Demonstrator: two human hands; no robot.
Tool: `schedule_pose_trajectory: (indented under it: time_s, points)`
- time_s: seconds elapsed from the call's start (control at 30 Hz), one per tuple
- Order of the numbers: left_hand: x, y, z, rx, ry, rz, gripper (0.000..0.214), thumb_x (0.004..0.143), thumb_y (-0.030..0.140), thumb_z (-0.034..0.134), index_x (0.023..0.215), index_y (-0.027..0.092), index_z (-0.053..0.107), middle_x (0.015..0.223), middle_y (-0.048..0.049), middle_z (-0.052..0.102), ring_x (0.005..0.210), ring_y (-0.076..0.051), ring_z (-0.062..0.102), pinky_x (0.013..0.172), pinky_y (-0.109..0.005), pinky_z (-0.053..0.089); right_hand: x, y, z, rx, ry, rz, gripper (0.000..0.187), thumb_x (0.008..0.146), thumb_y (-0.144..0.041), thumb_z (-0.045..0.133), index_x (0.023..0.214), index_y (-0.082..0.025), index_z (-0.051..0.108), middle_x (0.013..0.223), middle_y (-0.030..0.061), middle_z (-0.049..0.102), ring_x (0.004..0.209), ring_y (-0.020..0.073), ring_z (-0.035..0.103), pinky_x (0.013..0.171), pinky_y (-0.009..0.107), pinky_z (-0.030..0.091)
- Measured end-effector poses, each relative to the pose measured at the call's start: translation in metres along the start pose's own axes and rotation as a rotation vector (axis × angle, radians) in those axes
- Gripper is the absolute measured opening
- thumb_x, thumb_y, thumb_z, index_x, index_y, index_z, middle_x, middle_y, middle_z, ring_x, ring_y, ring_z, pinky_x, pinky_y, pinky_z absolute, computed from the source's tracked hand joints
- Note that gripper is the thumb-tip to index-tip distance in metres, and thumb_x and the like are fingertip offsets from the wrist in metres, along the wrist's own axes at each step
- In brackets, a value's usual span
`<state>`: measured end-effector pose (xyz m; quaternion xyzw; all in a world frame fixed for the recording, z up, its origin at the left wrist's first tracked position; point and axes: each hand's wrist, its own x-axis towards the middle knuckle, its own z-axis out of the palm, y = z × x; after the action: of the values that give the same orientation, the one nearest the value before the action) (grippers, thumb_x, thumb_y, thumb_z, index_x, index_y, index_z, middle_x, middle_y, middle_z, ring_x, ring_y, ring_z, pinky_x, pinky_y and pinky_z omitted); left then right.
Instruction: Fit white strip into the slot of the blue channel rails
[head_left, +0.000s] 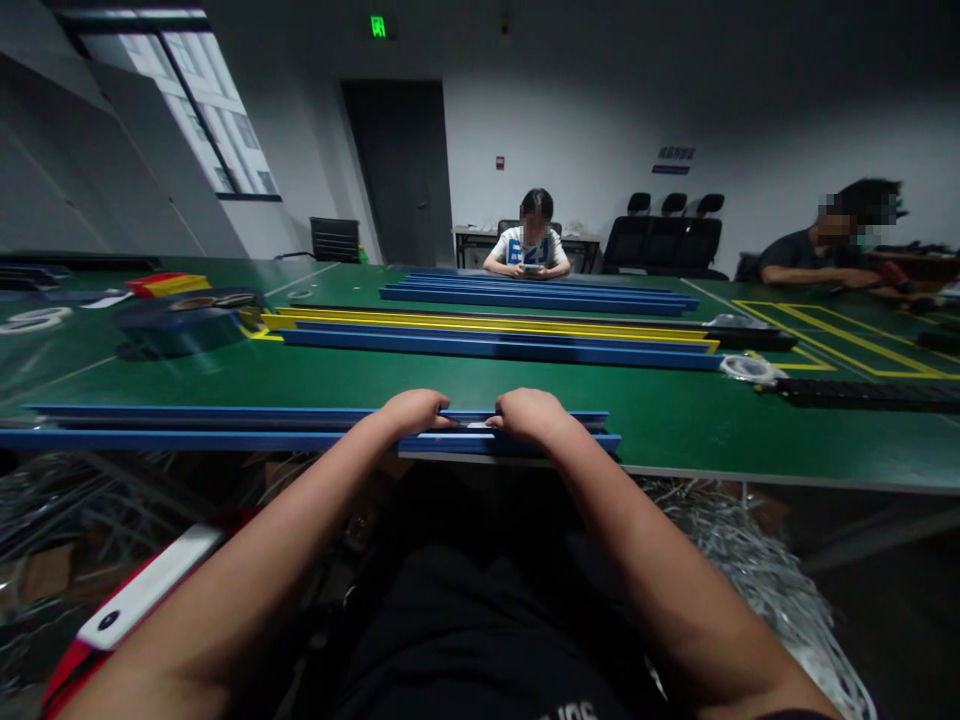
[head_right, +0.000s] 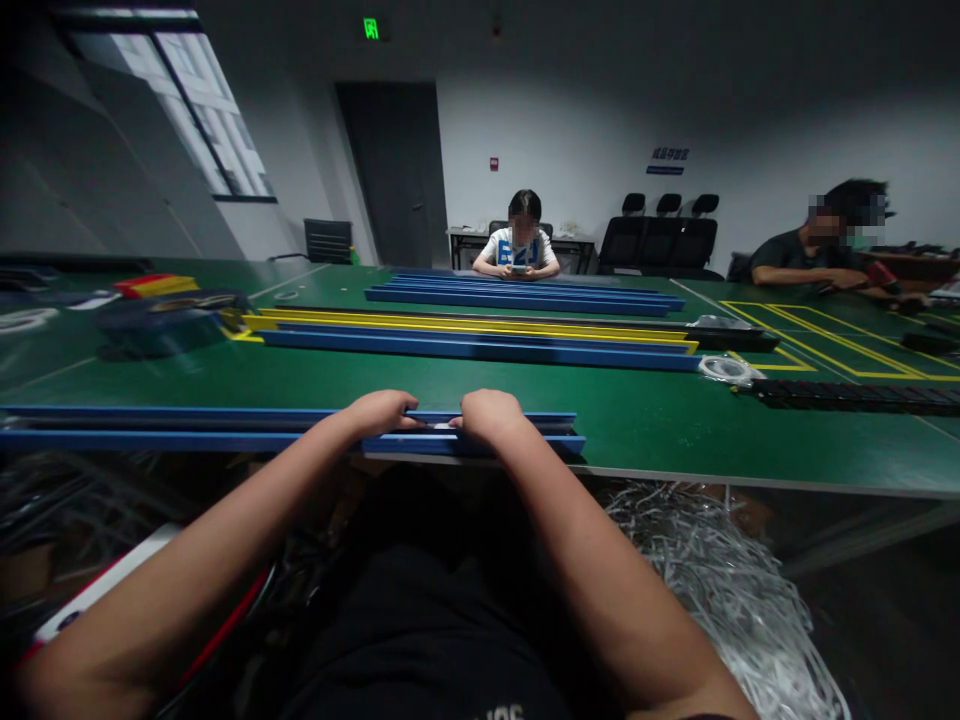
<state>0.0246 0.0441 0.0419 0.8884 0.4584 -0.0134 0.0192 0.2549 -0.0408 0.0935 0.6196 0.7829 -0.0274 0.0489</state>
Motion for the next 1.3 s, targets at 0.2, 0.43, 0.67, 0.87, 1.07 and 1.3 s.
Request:
schedule_pose_trajectory:
  time_s: [0.2,0.43,0.67,0.87,1.07,1.3]
  points:
    - [0.0,0.002,-0.002,-0.035,-0.03,-0.058,0.045,0.076,0.068,0.055,0.084,0.025,0.068,0.081,-0.0058,0.07,0.07,-0.021,0.062,0.057,-0.027,0.035,-0.007,0.026,-0.016,0.069,-0.036,-0.11,0.038,0.089,-0.05,0.051,0.113,-0.027,0.069,0.109,0.0081,0.071,0.097,0.0216,0.065,0.076,0.026,0.046]
    - [-0.003,0.003,-0.003,-0.023,-0.02,-0.072,0.043,0.076,0.066,0.055,0.084,0.026,0.068,0.082,-0.0052,0.071,0.072,-0.021,0.063,0.056,-0.027,0.035,-0.027,0.078,-0.038,0.103,-0.127,0.013,0.037,0.086,-0.051,0.058,0.108,-0.025,0.072,0.105,0.0059,0.072,0.09,0.0187,0.064,0.074,0.023,0.044]
    - [-0.005,0.005,-0.003,-0.022,-0.009,-0.094,0.042,0.075,0.065,0.056,0.085,0.026,0.069,0.085,-0.0059,0.072,0.076,-0.022,0.065,0.059,-0.027,0.039,-0.037,0.122,-0.034,0.045,-0.16,0.168,0.043,0.079,-0.053,0.065,0.111,-0.025,0.072,0.104,0.0058,0.072,0.091,0.0204,0.064,0.077,0.026,0.045]
    - [-0.003,0.005,-0.002,-0.012,-0.016,-0.09,0.048,0.075,0.07,0.053,0.087,0.026,0.069,0.088,-0.0069,0.072,0.078,-0.023,0.065,0.061,-0.028,0.04,-0.031,0.124,-0.006,-0.082,-0.218,0.265,0.05,0.076,-0.059,0.065,0.108,-0.022,0.073,0.105,0.0126,0.071,0.094,0.0256,0.065,0.076,0.032,0.047]
    - [-0.003,0.004,-0.002,-0.019,-0.018,-0.086,0.051,0.074,0.073,0.052,0.089,0.026,0.067,0.09,-0.0066,0.072,0.079,-0.022,0.065,0.061,-0.026,0.039,-0.024,0.118,0.003,-0.071,-0.261,0.355,0.044,0.079,-0.057,0.063,0.092,-0.018,0.076,0.097,0.0136,0.072,0.091,0.0244,0.067,0.079,0.032,0.048]
    - [-0.003,0.003,-0.001,-0.029,-0.01,-0.087,0.049,0.074,0.071,0.053,0.087,0.027,0.067,0.088,-0.0057,0.072,0.078,-0.022,0.065,0.06,-0.026,0.039,-0.017,0.109,0.005,-0.123,-0.24,0.362,0.041,0.076,-0.045,0.069,0.103,-0.015,0.075,0.106,0.018,0.07,0.1,0.0299,0.066,0.079,0.036,0.05]
